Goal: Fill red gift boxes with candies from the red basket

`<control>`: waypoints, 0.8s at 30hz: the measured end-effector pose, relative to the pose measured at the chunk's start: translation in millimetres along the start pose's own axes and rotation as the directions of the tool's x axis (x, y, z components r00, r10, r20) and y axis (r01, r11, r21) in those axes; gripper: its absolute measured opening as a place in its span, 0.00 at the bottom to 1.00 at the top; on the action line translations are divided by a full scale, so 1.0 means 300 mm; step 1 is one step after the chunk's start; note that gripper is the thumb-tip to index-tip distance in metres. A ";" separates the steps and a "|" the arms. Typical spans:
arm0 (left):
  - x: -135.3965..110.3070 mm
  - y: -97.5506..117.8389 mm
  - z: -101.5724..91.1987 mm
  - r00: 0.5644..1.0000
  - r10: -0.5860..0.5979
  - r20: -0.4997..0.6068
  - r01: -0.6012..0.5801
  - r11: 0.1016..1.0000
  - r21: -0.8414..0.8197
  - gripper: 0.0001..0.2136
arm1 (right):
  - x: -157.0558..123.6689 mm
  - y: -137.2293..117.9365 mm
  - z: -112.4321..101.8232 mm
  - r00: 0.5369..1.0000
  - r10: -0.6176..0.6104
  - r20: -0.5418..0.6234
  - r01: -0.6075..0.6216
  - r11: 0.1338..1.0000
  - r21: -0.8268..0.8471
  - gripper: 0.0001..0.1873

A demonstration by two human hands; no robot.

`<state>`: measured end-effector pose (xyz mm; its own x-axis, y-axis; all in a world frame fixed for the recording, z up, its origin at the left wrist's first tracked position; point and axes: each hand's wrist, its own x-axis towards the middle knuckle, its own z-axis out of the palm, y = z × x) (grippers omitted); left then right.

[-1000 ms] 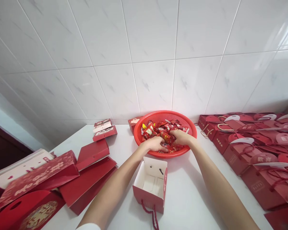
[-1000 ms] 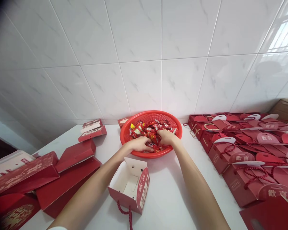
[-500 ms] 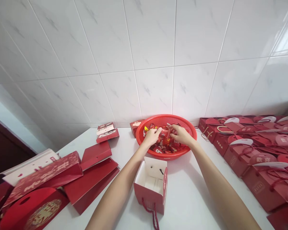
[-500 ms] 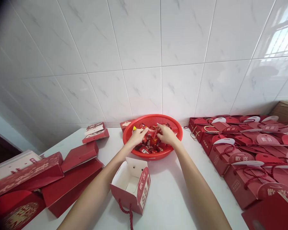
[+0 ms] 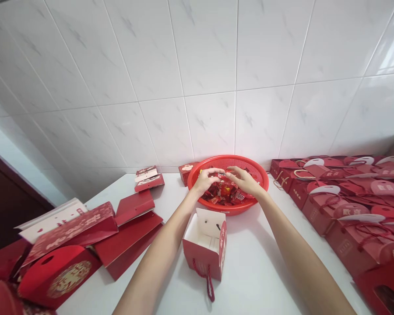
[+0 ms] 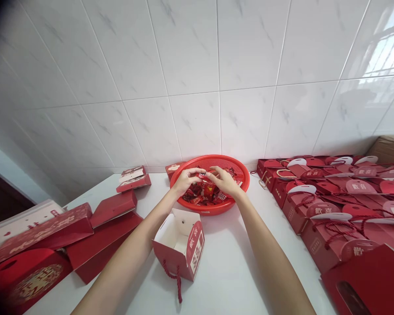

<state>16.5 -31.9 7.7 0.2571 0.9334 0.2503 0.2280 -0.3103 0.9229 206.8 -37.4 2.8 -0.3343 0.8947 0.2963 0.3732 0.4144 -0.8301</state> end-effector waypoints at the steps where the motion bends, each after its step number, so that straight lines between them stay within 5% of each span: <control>1: -0.002 0.001 0.000 0.999 0.026 0.025 -0.026 1.000 -0.003 0.21 | 0.001 0.002 -0.003 1.000 0.017 -0.010 -0.017 1.000 0.023 0.22; 5: 0.003 0.006 0.006 0.996 0.065 0.053 -0.071 0.991 0.111 0.26 | 0.005 0.009 -0.013 1.000 -0.002 -0.014 0.003 0.997 0.078 0.21; 10: 0.024 -0.011 0.018 0.991 -0.095 -0.089 0.128 0.852 0.508 0.16 | 0.009 0.021 -0.022 0.955 0.084 -0.286 -0.089 0.996 -0.004 0.16; 14: 0.024 -0.025 0.027 0.963 -0.254 0.087 0.148 0.773 0.617 0.09 | 0.011 0.021 -0.023 0.918 0.178 -0.353 -0.213 0.975 -0.062 0.11; 20: 0.014 -0.013 0.029 0.862 -0.422 0.281 0.057 0.632 0.773 0.48 | 0.019 0.025 -0.023 0.911 0.191 -0.367 -0.253 0.959 -0.131 0.11; 24: 0.016 0.002 0.028 0.789 -0.468 0.398 -0.018 0.630 0.777 0.47 | 0.030 0.044 -0.021 0.908 0.108 -0.406 -0.220 0.945 -0.242 0.13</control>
<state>25.7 -29.0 6.9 0.4701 0.8099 -0.3508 0.8681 -0.3526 0.3493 214.2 -22.9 -2.5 0.0877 0.9243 0.3714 0.6360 0.2350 -0.7351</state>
